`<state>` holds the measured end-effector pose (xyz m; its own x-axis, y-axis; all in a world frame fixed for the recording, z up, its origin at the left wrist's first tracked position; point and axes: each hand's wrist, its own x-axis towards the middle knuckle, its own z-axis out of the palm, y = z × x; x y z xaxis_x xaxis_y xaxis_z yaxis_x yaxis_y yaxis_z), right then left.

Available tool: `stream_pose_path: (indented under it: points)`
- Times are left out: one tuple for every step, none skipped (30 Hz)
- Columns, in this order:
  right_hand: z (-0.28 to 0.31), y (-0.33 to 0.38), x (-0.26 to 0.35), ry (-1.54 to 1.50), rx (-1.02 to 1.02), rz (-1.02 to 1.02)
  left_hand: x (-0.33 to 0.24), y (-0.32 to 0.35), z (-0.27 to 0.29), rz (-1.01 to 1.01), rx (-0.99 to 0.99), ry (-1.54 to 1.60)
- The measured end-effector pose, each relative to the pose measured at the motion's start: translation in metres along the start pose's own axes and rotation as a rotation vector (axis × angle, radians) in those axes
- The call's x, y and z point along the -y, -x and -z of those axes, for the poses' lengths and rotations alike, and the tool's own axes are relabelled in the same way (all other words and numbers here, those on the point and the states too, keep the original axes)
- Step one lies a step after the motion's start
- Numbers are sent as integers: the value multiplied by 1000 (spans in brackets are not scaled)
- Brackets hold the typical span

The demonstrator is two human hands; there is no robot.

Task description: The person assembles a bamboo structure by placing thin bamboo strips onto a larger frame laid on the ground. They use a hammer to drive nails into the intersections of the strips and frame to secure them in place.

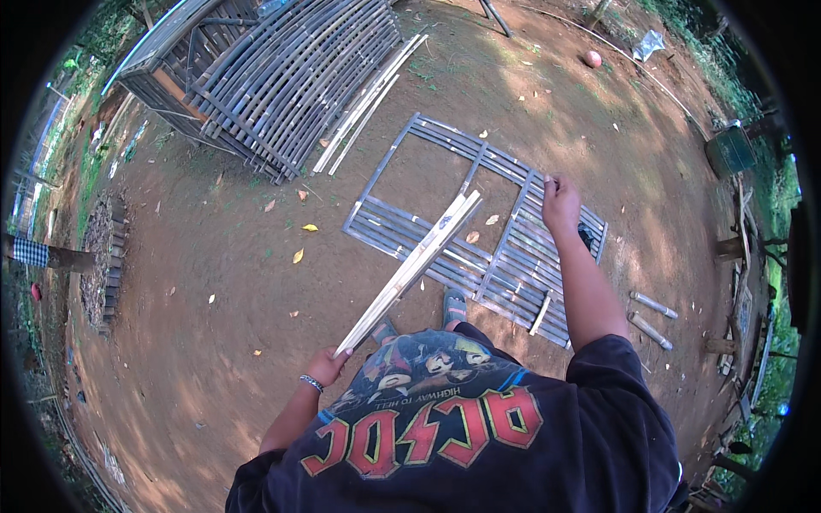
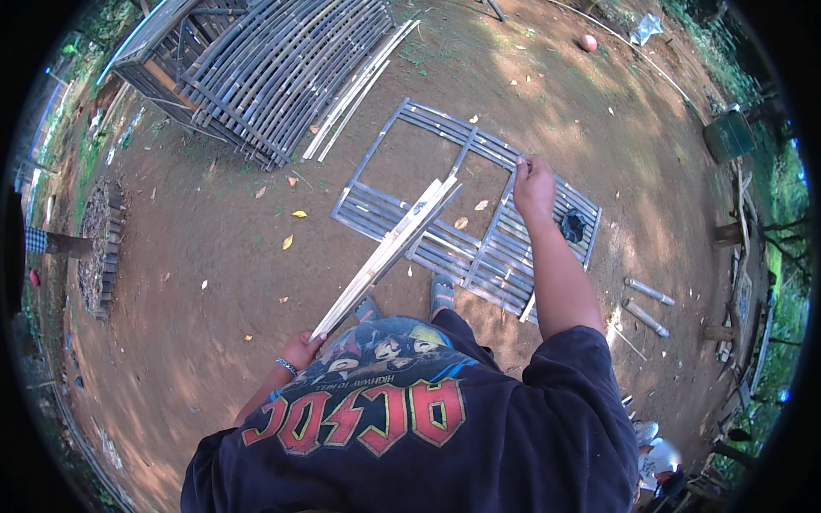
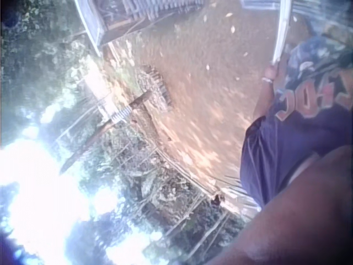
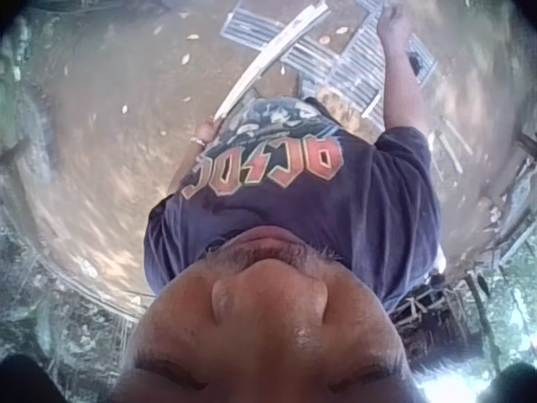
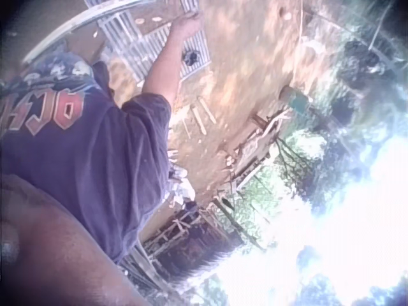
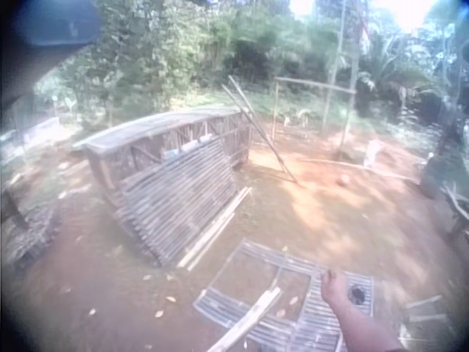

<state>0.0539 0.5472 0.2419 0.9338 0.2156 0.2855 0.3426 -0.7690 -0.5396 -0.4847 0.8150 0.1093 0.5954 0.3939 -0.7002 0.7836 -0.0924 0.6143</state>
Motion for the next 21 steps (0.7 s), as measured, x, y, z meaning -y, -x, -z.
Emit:
stream_pose_path:
  points:
    - [5,5,-16,42,-41,-89,11,-7,10,47,32,-2]
    - [10,11,-39,106,28,-164,18,-13,18,92,64,-5]
    - [13,21,-62,170,96,-239,22,-18,24,135,99,-6]
    - [14,39,-76,213,179,-267,24,-20,30,136,110,3]
    - [14,63,-90,255,261,-294,25,-23,37,137,121,15]
    - [11,90,-112,264,346,-304,22,-28,42,132,136,24]
    - [3,119,-130,266,434,-312,15,-30,46,122,123,-6]
    - [-8,150,-127,285,516,-326,7,-29,50,116,104,-36]
    - [-18,179,-123,304,598,-339,1,-30,54,109,85,-64]
    - [-35,208,-147,357,773,-225,-2,-40,53,100,104,-64]
    - [-55,235,-133,287,877,-280,3,-47,56,113,95,-57]
    - [-64,246,-79,286,1033,-233,14,-51,62,138,71,-47]
    - [-77,266,-70,236,1131,-103,15,-63,59,138,93,46]
    - [-94,281,-63,181,1226,37,18,-77,57,140,109,139]
    - [-110,288,-43,146,1320,40,18,-86,58,145,120,233]
    - [-123,292,-26,123,1343,186,8,-90,58,81,161,273]
    - [-136,292,-8,101,1361,332,-10,-90,59,17,202,313]
    - [-137,284,29,24,1341,191,-24,-87,65,-39,226,357]
    - [-129,270,74,-53,1321,58,-35,-82,70,-78,245,414]
    - [-124,257,104,-186,1295,-18,-50,-79,72,-123,277,468]
    - [-121,246,129,-318,1264,-90,-64,-76,73,-170,307,523]
